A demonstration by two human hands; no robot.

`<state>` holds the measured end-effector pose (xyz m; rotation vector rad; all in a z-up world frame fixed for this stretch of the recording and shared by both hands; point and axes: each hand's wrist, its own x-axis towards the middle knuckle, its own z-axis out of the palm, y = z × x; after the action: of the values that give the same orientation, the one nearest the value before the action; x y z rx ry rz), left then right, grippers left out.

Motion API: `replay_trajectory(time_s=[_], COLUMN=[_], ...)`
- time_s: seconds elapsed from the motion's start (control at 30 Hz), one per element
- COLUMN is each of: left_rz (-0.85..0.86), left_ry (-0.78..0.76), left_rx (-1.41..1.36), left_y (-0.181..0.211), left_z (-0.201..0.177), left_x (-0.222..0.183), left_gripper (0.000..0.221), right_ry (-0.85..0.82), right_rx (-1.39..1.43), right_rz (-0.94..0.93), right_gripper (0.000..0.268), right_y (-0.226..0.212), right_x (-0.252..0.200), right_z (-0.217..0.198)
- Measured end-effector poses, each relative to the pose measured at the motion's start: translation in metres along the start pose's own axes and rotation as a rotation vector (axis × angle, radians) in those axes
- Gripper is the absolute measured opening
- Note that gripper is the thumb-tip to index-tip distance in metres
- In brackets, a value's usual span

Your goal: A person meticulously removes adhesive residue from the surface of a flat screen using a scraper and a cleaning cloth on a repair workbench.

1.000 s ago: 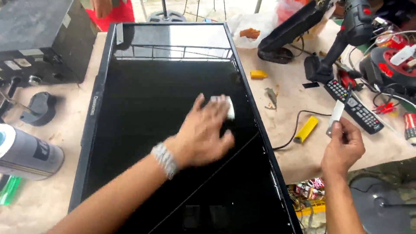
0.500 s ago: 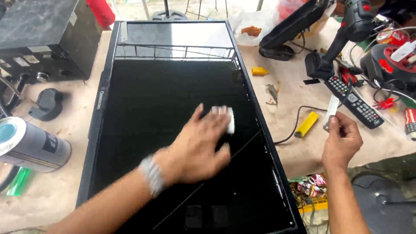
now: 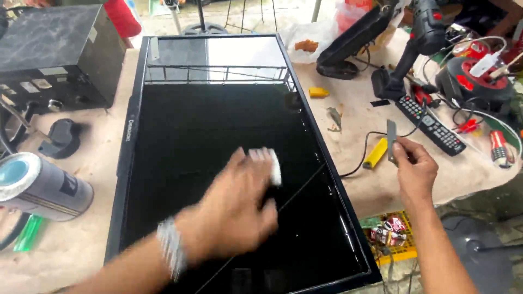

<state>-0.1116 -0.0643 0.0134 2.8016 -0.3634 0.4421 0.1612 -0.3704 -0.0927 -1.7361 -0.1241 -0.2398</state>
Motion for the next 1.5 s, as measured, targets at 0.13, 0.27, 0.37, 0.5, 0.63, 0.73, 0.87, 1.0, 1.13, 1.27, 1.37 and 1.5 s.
replay_trajectory(time_s=[0.13,0.27,0.37,0.5,0.63,0.73,0.87,1.0,1.13,1.27,1.37,1.5], left_rz=[0.002,-0.390,-0.460,-0.462,-0.461,-0.452,-0.450,-0.395,-0.286,0.020,0.135,-0.148], left_ry=[-0.038,-0.123,-0.267,-0.272,-0.266,-0.259,-0.268,-0.229,-0.209,0.068,0.123,0.134], left_rx=[-0.058,0.353,0.304,0.198,0.178,0.197,0.203,0.210,0.160,-0.025,-0.098,0.200], left_y=[-0.019,-0.074,-0.053,-0.044,-0.042,-0.044,-0.044,-0.041,-0.043,0.019,0.047,-0.023], left_z=[-0.009,-0.023,-0.034,-0.039,-0.039,-0.040,-0.037,-0.030,0.004,0.029,0.030,0.008], left_x=[-0.038,-0.028,-0.030,-0.040,-0.039,-0.038,-0.038,-0.030,0.005,-0.008,-0.028,0.014], left_gripper=[0.080,0.079,0.087,0.086,0.086,0.084,0.084,0.087,0.084,0.081,0.078,0.068], right_ry=[-0.210,-0.572,-0.624,-0.639,-0.711,-0.591,-0.723,-0.322,-0.082,0.228,0.329,0.316], right_rx=[-0.222,-0.428,-0.503,-0.564,-0.469,-0.504,-0.466,-0.335,-0.202,-0.145,-0.127,-0.135], right_rz=[-0.049,-0.170,-0.323,-0.434,-0.470,-0.519,-0.466,-0.417,-0.463,-0.413,-0.413,-0.475], right_gripper=[0.026,0.023,0.019,0.014,0.014,0.015,0.014,0.016,0.018,0.018,0.015,0.015], right_y=[-0.101,-0.164,-0.151,-0.150,-0.147,-0.146,-0.163,-0.120,-0.054,0.009,0.049,0.050], right_x=[-0.036,-0.074,-0.069,-0.090,-0.094,-0.089,-0.104,-0.036,0.006,0.026,0.032,0.025], right_z=[0.042,0.099,0.130,0.140,0.139,0.140,0.131,0.111,0.060,0.008,-0.006,-0.006])
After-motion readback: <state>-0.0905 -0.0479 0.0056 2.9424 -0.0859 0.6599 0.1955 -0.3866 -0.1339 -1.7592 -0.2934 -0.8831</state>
